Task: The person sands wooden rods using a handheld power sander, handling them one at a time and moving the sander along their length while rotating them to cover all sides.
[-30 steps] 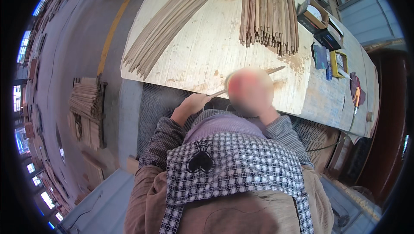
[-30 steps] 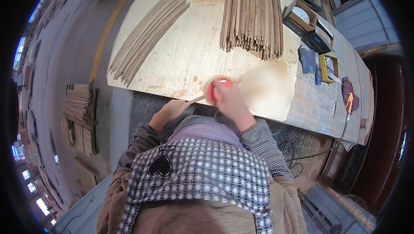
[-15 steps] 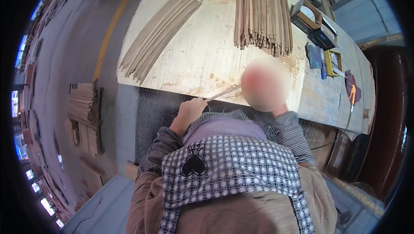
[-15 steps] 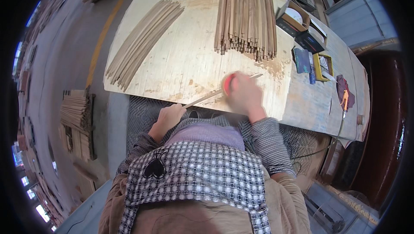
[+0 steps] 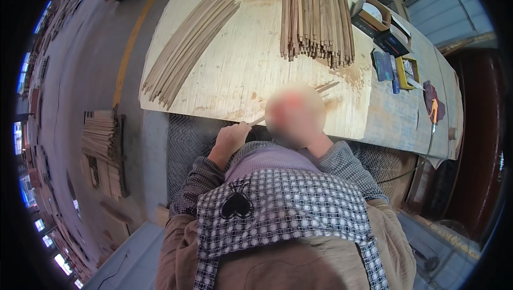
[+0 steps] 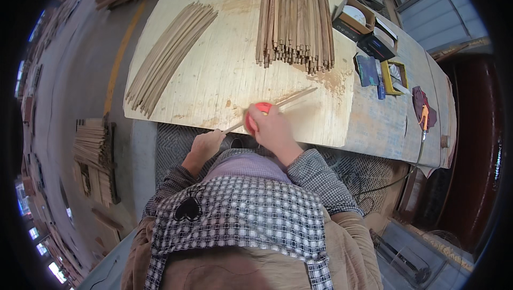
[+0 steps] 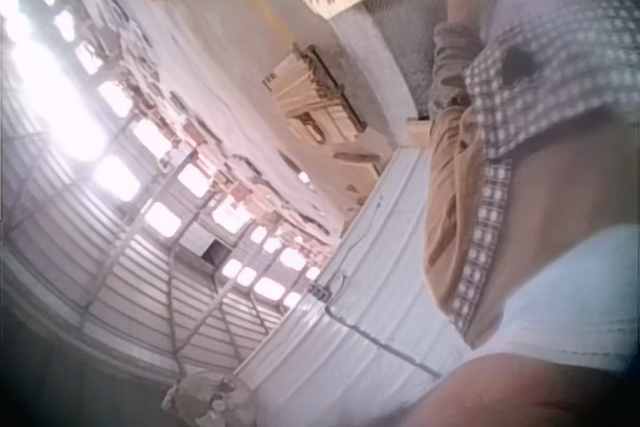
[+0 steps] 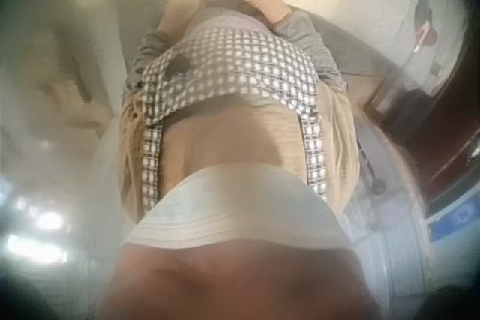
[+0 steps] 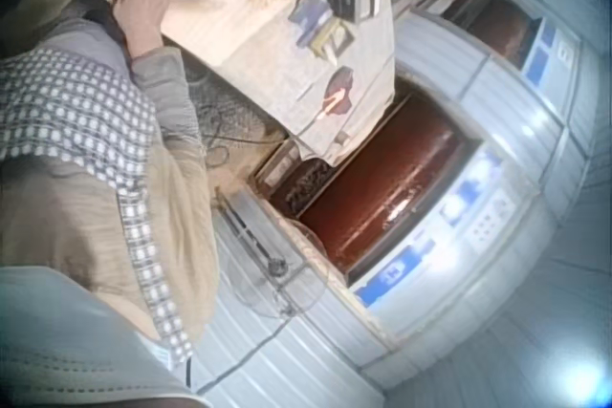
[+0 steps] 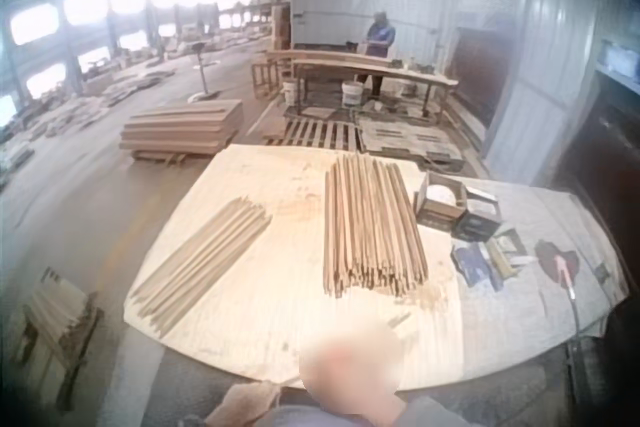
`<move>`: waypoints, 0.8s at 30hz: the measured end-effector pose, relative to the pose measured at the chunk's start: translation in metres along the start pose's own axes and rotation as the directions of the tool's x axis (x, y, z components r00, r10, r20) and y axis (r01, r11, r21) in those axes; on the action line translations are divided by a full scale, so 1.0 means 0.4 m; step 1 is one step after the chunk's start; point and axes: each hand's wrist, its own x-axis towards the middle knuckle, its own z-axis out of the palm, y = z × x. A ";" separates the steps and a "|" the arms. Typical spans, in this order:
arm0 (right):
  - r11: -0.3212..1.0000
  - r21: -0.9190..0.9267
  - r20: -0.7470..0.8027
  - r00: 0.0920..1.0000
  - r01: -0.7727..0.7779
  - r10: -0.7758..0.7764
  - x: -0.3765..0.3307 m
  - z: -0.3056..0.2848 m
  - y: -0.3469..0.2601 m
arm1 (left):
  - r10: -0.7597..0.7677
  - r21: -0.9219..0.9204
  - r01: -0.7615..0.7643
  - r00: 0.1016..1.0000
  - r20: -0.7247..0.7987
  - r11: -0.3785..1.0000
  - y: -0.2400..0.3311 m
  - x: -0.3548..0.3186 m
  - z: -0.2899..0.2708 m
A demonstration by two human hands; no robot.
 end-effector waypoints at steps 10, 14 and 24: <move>1.000 0.014 -0.005 1.000 0.007 -0.006 0.009 0.003 0.039 | -0.026 0.005 0.026 0.999 0.048 1.000 0.011 -0.003 -0.009; 0.993 0.003 0.306 0.945 -0.120 0.113 0.063 -0.110 -0.156 | 0.041 -0.016 -0.041 0.999 0.019 0.999 0.027 -0.007 -0.041; 0.987 0.132 -0.035 0.995 -0.089 0.094 -0.024 -0.005 0.140 | -0.020 0.030 0.019 1.000 0.022 0.999 -0.009 -0.001 0.001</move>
